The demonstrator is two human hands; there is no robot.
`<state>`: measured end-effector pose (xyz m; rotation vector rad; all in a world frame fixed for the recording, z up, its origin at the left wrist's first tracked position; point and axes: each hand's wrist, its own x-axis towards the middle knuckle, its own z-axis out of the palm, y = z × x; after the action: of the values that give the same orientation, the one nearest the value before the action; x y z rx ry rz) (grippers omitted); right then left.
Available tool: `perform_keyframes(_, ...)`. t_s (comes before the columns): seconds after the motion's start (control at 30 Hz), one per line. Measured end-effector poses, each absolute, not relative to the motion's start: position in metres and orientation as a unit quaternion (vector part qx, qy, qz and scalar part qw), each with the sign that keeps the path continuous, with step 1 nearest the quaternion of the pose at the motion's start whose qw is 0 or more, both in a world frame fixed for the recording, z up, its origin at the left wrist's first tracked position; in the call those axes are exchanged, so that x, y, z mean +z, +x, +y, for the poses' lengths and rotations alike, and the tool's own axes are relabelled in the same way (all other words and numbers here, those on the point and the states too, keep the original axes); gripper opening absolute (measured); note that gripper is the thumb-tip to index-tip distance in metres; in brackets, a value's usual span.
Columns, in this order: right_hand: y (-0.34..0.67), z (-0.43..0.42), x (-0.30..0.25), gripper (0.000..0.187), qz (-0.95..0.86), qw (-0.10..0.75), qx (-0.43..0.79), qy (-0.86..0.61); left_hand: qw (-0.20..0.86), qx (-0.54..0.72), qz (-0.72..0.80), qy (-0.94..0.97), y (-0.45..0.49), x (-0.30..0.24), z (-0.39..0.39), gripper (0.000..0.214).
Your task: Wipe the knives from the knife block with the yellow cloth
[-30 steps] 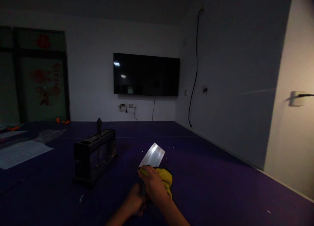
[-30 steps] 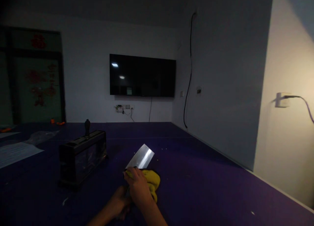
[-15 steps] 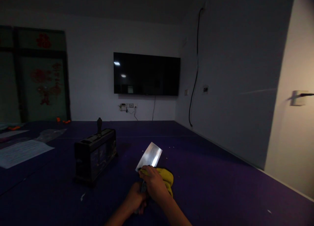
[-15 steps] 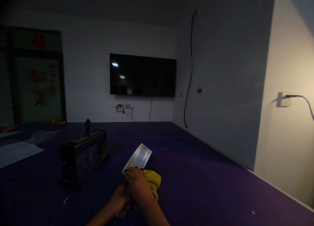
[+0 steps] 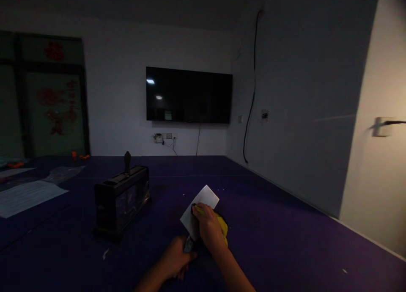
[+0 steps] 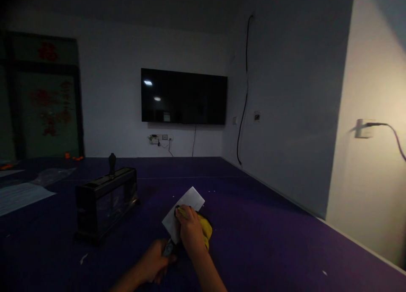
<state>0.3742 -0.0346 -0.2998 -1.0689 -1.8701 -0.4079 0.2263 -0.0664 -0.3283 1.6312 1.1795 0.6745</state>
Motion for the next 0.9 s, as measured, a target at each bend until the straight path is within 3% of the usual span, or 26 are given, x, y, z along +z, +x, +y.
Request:
perform_keyframes(0.5,0.426,-0.017,-0.299,0.043,-0.616,0.587,-0.167,-0.498,0.389,0.214,0.494,0.747,0.226,-0.316,-0.074,0.005)
perform_keyframes(0.9,0.423,-0.018,-0.304,0.041,-0.610,0.568,-0.180,-0.522,0.405,0.253,0.505,0.719,0.223,-0.323,-0.074,0.015)
